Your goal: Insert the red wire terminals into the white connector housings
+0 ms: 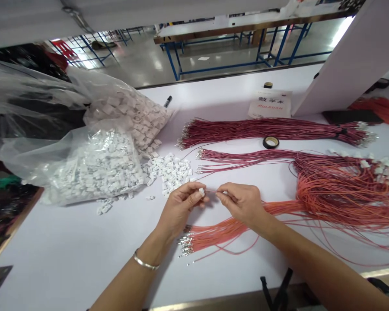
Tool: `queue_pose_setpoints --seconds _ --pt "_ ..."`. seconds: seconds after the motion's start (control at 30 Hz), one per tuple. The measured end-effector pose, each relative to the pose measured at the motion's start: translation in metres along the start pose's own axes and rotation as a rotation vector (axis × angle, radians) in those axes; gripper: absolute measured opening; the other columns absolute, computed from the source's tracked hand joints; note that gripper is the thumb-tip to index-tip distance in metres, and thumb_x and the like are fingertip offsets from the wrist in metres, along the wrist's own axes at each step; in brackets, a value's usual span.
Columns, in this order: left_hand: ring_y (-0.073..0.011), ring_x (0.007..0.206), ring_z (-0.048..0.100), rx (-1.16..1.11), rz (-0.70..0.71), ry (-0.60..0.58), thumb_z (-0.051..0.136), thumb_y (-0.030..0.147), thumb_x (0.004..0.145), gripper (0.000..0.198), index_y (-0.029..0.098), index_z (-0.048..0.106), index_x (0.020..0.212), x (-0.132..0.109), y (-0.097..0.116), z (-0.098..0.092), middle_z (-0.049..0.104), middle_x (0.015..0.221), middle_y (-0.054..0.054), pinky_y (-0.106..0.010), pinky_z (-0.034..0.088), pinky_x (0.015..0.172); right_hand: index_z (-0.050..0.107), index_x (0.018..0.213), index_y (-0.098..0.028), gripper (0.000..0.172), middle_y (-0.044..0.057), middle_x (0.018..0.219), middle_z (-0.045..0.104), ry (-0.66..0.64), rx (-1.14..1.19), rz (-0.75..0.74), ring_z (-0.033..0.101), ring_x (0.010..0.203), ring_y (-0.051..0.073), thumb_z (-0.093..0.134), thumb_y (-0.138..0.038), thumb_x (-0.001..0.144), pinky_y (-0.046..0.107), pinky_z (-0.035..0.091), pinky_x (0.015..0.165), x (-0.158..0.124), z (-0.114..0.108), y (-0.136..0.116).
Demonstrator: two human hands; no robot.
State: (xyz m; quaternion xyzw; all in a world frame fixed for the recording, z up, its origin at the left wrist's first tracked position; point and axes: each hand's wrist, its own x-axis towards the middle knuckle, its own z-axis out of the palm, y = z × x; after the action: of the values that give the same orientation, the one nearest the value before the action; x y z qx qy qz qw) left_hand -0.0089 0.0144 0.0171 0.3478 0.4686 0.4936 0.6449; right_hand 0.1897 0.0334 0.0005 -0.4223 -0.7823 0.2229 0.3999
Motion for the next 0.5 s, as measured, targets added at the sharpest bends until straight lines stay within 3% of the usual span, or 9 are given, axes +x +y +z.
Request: queue_pose_setpoints --seconds 0.1,0.2,0.27,0.4,0.5 --pt "-0.0110 0.065 0.066 -0.005 0.013 0.016 0.084 0.028 0.070 0.021 0.016 0.071 0.082 0.000 0.001 0.002 0.072 0.081 -0.002 -0.020 0.050 0.057 0.068 0.082 -0.020 0.018 -0.005 0.056 0.061 0.025 -0.021 -0.059 0.050 0.049 0.008 0.057 -0.028 0.093 0.021 0.037 0.054 -0.001 0.004 -0.002" --pt "-0.0113 0.060 0.065 -0.024 0.016 0.028 0.085 0.029 0.069 0.029 0.018 0.070 0.090 0.000 0.001 0.003 0.072 0.079 -0.001 -0.021 0.048 0.051 0.067 0.081 -0.019 0.017 -0.004 0.057 0.062 0.055 -0.040 -0.107 0.052 0.051 0.009 0.058 -0.025 0.093 0.022 0.038 0.057 0.000 0.003 -0.005" --pt "-0.0110 0.058 0.064 -0.029 0.001 0.047 0.086 0.030 0.068 0.032 0.018 0.071 0.094 0.000 0.000 0.004 0.072 0.075 0.000 -0.021 0.048 0.051 0.067 0.080 -0.019 0.017 -0.003 0.062 0.063 0.064 -0.062 -0.150 0.053 0.054 0.009 0.056 -0.022 0.093 0.023 0.039 0.059 0.000 0.002 -0.007" --pt "-0.0090 0.053 0.062 -0.012 -0.045 0.053 0.086 0.030 0.068 0.026 0.015 0.071 0.082 -0.002 0.000 0.006 0.070 0.064 0.000 -0.019 0.048 0.053 0.069 0.090 -0.018 0.020 0.002 0.078 0.068 0.069 -0.125 -0.222 0.058 0.063 0.010 0.050 -0.015 0.094 0.022 0.040 0.060 -0.003 0.000 -0.011" --pt "-0.0092 0.053 0.063 -0.011 -0.076 0.028 0.087 0.030 0.068 0.026 0.014 0.070 0.081 -0.005 -0.001 0.007 0.071 0.063 -0.001 -0.018 0.048 0.054 0.068 0.089 -0.019 0.019 0.002 0.077 0.068 0.063 -0.161 -0.231 0.057 0.062 0.009 0.050 -0.015 0.094 0.022 0.039 0.059 -0.005 0.002 -0.011"
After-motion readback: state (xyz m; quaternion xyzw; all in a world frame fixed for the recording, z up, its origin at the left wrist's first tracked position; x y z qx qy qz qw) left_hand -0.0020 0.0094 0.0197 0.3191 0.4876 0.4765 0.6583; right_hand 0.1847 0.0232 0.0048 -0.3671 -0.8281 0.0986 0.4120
